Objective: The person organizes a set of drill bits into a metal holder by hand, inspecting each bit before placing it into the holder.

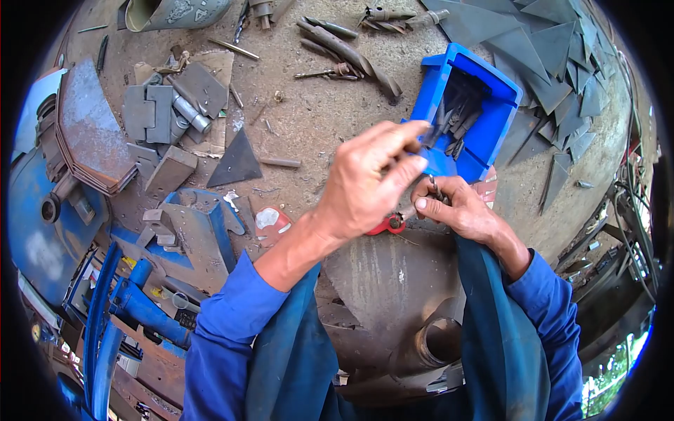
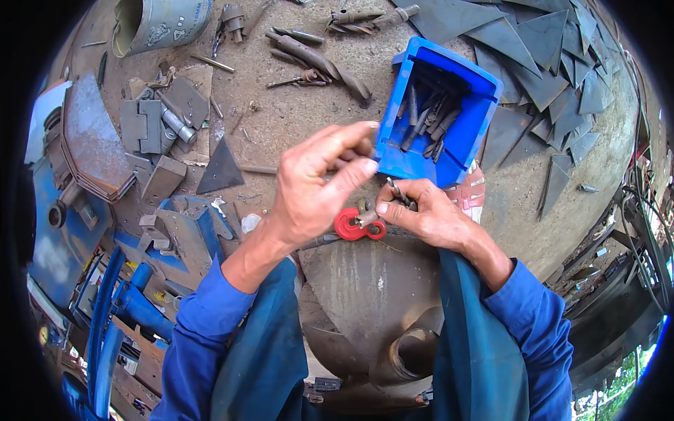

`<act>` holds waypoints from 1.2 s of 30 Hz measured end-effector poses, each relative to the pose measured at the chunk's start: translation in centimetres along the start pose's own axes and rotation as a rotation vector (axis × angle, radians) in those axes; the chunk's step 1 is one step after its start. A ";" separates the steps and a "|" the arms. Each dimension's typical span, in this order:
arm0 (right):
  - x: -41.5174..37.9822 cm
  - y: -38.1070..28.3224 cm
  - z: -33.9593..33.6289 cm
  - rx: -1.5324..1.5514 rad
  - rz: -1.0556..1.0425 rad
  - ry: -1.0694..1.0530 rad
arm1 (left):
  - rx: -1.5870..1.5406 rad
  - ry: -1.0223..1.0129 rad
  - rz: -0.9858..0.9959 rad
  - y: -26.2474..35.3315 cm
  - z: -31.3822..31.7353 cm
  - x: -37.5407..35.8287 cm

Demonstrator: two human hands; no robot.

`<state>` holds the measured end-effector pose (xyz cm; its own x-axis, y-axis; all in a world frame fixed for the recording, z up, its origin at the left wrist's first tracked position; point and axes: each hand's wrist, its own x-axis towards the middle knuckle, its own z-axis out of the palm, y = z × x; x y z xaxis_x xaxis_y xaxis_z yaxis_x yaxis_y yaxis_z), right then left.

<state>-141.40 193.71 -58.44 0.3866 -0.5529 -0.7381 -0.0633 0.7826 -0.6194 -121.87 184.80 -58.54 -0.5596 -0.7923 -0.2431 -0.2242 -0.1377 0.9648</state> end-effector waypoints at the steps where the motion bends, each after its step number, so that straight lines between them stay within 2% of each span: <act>1: 0.0 -0.1 0.0 -0.004 -0.009 -0.024 | -0.038 -0.010 0.031 0.4 0.2 0.1; 4: 0.0 -0.1 -0.1 -0.022 0.026 -0.073 | -0.037 0.019 0.037 0.3 0.3 0.6; 7: -0.1 -0.5 -0.3 -0.061 0.049 -0.080 | 0.214 0.135 -0.030 -1.9 -1.1 1.2; 9: 0.0 -0.2 -0.4 -0.071 0.036 -0.067 | 0.271 0.263 -0.123 -4.0 -2.7 1.6; 10: 0.0 -0.1 -0.4 -0.082 0.024 -0.052 | 0.272 0.261 -0.123 -4.8 -3.8 2.0; 12: -0.1 -0.4 -0.5 -0.089 0.047 -0.045 | 0.576 0.353 -0.147 -6.2 -5.9 3.0; 13: -0.1 -0.5 -0.5 -0.098 0.070 -0.039 | 0.576 0.353 -0.147 -7.2 -6.7 3.4; 15: -0.1 -0.3 -0.5 -0.092 0.054 -0.038 | 0.822 0.364 -0.052 -8.8 -7.9 4.1; 22: 0.1 0.3 -0.6 -0.114 0.049 -0.022 | 0.903 0.260 -0.065 -10.1 -8.0 3.7; 26: 0.2 0.9 -0.7 -0.111 0.041 0.004 | 0.723 0.244 -0.104 -9.5 -7.4 1.8; 28: 0.3 1.1 -0.6 -0.059 -0.025 0.033 | 0.467 0.193 -0.280 -8.4 -7.0 1.1; 29: 0.3 1.1 -0.7 -0.059 -0.023 0.037 | 0.465 0.190 -0.279 -7.7 -6.8 0.8; 31: 0.2 1.1 -0.8 0.027 0.048 0.028 | 0.360 0.085 -0.398 -6.7 -6.5 0.3; 35: 0.2 0.9 -0.7 0.136 0.062 0.036 | 0.153 0.064 -0.419 -7.0 -5.8 -0.4; 36: 0.1 1.0 -0.8 0.251 0.082 0.017 | 0.055 0.038 -0.427 -6.4 -5.6 -0.5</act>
<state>-142.10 194.19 -59.35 0.3741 -0.4875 -0.7889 0.1374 0.8704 -0.4728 -115.67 182.69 -64.03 -0.3778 -0.6924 -0.6147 -0.4725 -0.4267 0.7711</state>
